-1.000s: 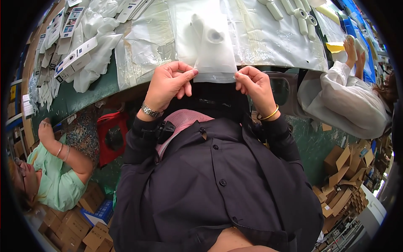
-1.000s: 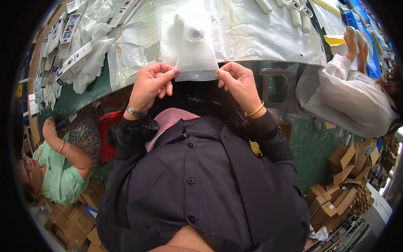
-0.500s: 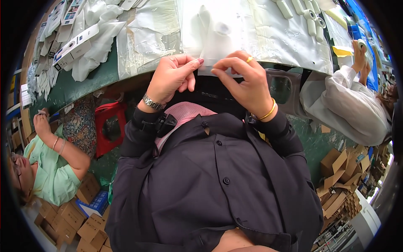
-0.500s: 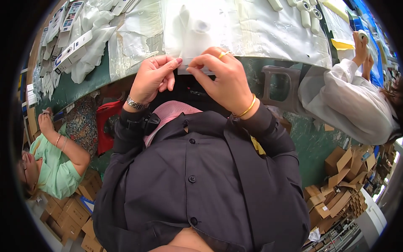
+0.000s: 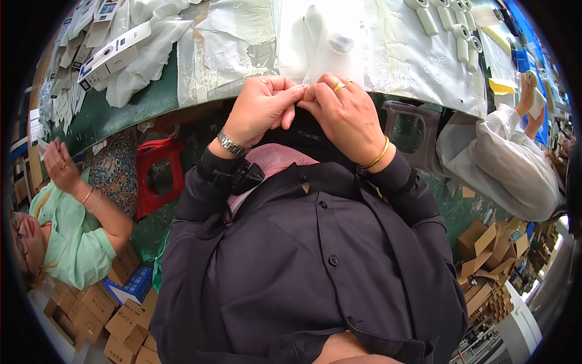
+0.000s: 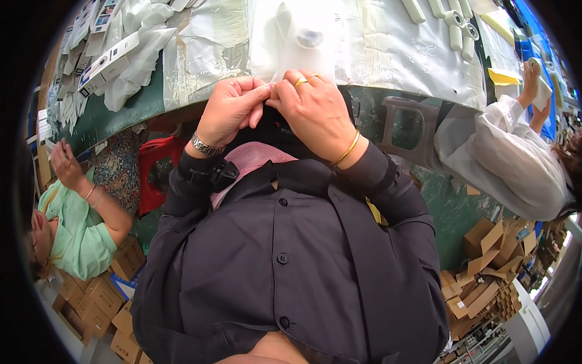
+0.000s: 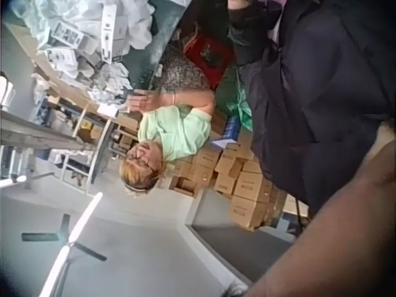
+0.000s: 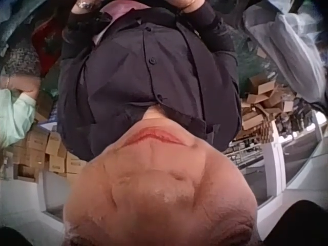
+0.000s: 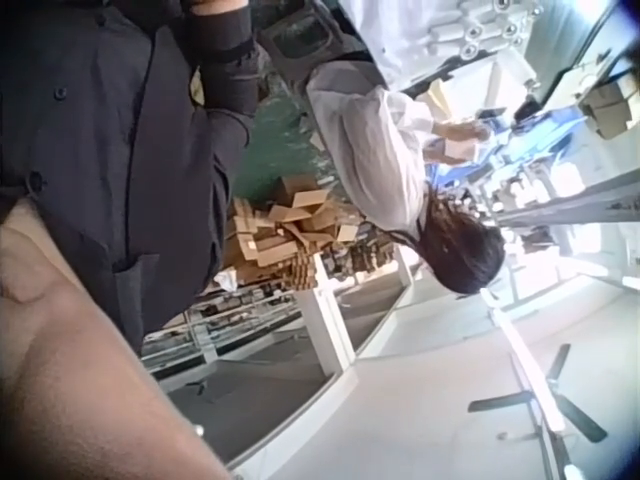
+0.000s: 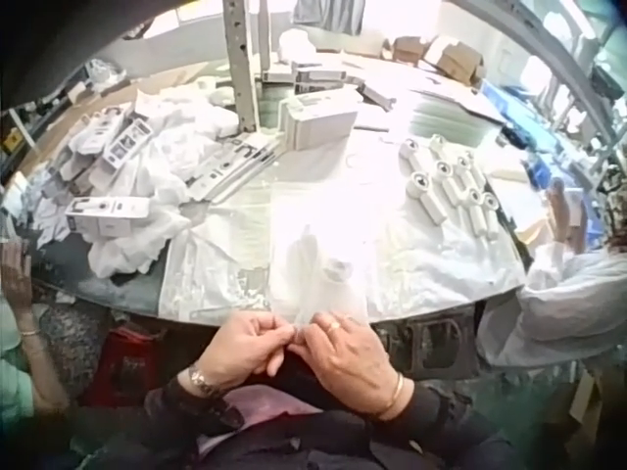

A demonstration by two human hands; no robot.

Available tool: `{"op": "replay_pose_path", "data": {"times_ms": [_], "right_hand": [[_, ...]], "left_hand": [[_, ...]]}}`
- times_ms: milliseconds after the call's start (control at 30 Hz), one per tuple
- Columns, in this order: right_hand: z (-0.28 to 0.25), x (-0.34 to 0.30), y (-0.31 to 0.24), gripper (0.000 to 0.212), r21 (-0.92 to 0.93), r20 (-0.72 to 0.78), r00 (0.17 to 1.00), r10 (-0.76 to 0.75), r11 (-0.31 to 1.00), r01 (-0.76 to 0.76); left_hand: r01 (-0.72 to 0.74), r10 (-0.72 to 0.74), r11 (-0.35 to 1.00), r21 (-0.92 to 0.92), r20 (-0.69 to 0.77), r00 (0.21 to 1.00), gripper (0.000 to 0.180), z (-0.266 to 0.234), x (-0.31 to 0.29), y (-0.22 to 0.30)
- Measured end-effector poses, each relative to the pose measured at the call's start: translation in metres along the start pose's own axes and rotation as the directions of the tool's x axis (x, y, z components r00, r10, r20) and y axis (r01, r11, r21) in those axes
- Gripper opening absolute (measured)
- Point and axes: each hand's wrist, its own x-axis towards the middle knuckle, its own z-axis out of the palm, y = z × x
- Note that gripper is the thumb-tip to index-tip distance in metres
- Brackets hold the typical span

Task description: The person folds a cardboard box, inserts a small white device, and sets it aside. Then, they pick up a plastic bag, slide a white sensor into it, and seal the bag by hand.

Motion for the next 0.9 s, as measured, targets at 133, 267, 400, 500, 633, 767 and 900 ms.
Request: {"op": "replay_pose_path", "data": {"times_ms": [133, 267, 400, 500, 633, 767, 900], "right_hand": [[-0.007, -0.002, 0.001, 0.019, 0.07, 0.016, 0.998, -0.064, 0.996, 0.063], [-0.021, -0.01, 0.005, 0.017, 0.324, -0.034, 0.999, -0.018, 0.946, 0.028], [-0.053, -0.021, 0.004, 0.013, 0.831, -0.132, 0.944, 0.302, 0.554, -0.061], [-0.079, -0.048, 0.04, 0.009, 0.976, -0.047, 0.851, 0.522, 0.205, -0.072], [-0.079, -0.08, 0.06, 0.02, 0.446, -0.232, 0.799, 0.555, 0.791, -0.419], [-0.06, -0.064, 0.048, 0.045, -0.262, -0.306, 0.947, 0.096, 0.948, -0.181], [-0.033, -0.047, 0.024, 0.056, -0.177, -0.259, 0.959, 0.113, 0.971, -0.163]], "left_hand": [[-0.027, 0.028, 0.999, 0.029, -0.027, 0.999, 0.023, 0.002, 0.001, -0.002], [-0.013, 0.016, 0.999, 0.05, -0.056, 0.998, 0.022, 0.005, -0.001, 0.002], [0.011, -0.007, 0.998, 0.066, -0.06, 0.998, 0.022, 0.002, -0.006, 0.011], [0.001, 0.005, 0.996, 0.091, -0.058, 0.998, 0.025, -0.006, -0.016, 0.019], [-0.033, 0.036, 0.986, 0.163, -0.012, 0.999, 0.023, -0.019, -0.027, 0.024], [-0.278, 0.343, 0.902, 0.33, -0.155, 0.927, 0.01, -0.027, -0.025, 0.016], [-0.448, 0.856, 0.052, 0.892, 0.191, 0.48, 0.028, 0.002, -0.009, 0.029]]}}
